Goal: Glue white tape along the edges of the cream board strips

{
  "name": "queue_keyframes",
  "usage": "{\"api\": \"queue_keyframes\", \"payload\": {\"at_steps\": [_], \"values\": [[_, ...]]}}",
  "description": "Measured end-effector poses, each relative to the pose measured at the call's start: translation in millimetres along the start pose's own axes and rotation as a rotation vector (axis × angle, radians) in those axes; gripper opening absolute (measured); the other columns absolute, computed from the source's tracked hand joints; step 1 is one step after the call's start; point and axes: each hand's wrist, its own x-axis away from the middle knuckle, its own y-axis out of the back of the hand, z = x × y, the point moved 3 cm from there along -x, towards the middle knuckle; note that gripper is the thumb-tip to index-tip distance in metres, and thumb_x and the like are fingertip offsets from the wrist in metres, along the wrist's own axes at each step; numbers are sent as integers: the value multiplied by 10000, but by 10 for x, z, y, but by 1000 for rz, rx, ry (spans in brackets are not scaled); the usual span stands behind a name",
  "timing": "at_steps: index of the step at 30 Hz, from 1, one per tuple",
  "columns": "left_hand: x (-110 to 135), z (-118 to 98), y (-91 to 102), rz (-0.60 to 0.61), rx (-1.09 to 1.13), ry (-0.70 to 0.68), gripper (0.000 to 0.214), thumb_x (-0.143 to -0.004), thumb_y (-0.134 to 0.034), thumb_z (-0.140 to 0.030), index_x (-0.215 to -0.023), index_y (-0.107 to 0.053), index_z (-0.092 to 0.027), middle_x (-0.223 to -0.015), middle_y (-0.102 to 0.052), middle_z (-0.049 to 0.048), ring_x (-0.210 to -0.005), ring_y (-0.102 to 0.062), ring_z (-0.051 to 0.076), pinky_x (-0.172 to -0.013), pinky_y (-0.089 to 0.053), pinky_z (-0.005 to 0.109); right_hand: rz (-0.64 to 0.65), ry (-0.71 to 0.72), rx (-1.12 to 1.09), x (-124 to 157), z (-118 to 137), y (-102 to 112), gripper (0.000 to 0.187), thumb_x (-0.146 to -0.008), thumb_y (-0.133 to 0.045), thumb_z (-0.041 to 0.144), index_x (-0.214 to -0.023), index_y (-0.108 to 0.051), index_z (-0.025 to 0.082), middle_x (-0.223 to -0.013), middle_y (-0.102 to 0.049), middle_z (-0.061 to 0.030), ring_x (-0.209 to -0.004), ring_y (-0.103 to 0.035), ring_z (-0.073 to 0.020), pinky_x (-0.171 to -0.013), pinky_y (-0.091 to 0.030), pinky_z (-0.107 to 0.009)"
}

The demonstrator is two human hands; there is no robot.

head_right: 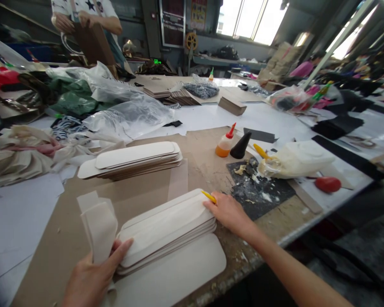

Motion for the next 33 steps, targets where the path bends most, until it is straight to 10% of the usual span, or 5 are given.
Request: {"api": "queue_keyframes", "payload": {"at_steps": [13, 20, 28, 33], "values": [[-94, 28, -25, 61, 141, -58, 384, -558, -685, -534, -575, -554, -173, -493, -498, -32, -507, -452, 143, -504, -351, 253, 24, 35, 28, -60, -51, -63, 261, -864, -398, 374, -779, -541, 174, -782, -636, -84, -735, -588, -211, -617, -336, -279], [-8, 138, 365, -118, 131, -93, 347, -709, -592, -491, -815, -673, -171, -767, -691, 48, -788, -634, 225, -693, -496, 291, 21, 63, 50, -136, -105, -110, 297, -849, -400, 431, -741, -539, 193, -743, -636, -81, -718, -603, -252, -613, -360, -306], [267, 285, 274, -29, -424, -1262, 345, -867, -395, -160, -1167, -565, -156, -1153, -608, 120, -1121, -522, 233, -893, -481, 348, 10, 35, 46, -95, -39, -55, 309, -837, -392, 422, -795, -571, 173, -779, -642, -79, -746, -602, -237, -629, -374, -284], [142, 295, 105, 11, -509, -1425, 505, -851, -306, -8, -1344, -340, -111, -1330, -461, 125, -1289, -325, 231, -1067, -270, 371, 34, 41, 12, -65, 9, -17, 293, -835, -401, 366, -832, -586, 139, -801, -637, -90, -748, -593, -220, -617, -364, -265]]}}
